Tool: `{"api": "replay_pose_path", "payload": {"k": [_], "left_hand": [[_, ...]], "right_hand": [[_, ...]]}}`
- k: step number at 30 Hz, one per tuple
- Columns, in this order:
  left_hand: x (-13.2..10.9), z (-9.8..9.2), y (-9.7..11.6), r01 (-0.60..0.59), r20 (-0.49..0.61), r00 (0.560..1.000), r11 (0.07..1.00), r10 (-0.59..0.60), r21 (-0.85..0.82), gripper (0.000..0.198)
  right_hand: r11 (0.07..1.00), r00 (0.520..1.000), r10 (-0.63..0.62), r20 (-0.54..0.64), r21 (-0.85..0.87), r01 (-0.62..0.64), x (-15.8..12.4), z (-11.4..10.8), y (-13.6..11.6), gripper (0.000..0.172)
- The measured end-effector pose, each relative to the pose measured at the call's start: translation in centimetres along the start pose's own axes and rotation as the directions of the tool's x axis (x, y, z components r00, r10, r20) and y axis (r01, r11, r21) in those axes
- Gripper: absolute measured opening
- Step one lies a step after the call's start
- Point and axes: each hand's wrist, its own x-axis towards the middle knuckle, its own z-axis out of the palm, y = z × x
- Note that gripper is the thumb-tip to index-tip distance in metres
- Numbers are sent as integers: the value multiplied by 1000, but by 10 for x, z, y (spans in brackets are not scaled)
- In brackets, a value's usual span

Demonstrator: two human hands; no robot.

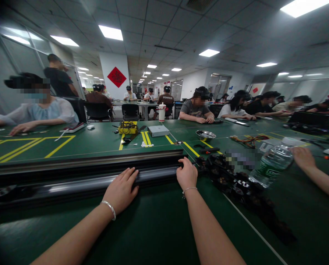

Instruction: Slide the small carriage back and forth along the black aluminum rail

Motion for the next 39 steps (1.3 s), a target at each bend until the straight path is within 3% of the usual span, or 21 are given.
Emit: {"api": "replay_pose_path", "payload": {"k": [39], "left_hand": [[1, 1, 0, 2, 10, 1000, 1000, -2, 7, 51]], "right_hand": [[1000, 999, -6, -37, -1, 6, 0, 2, 7, 32]]}}
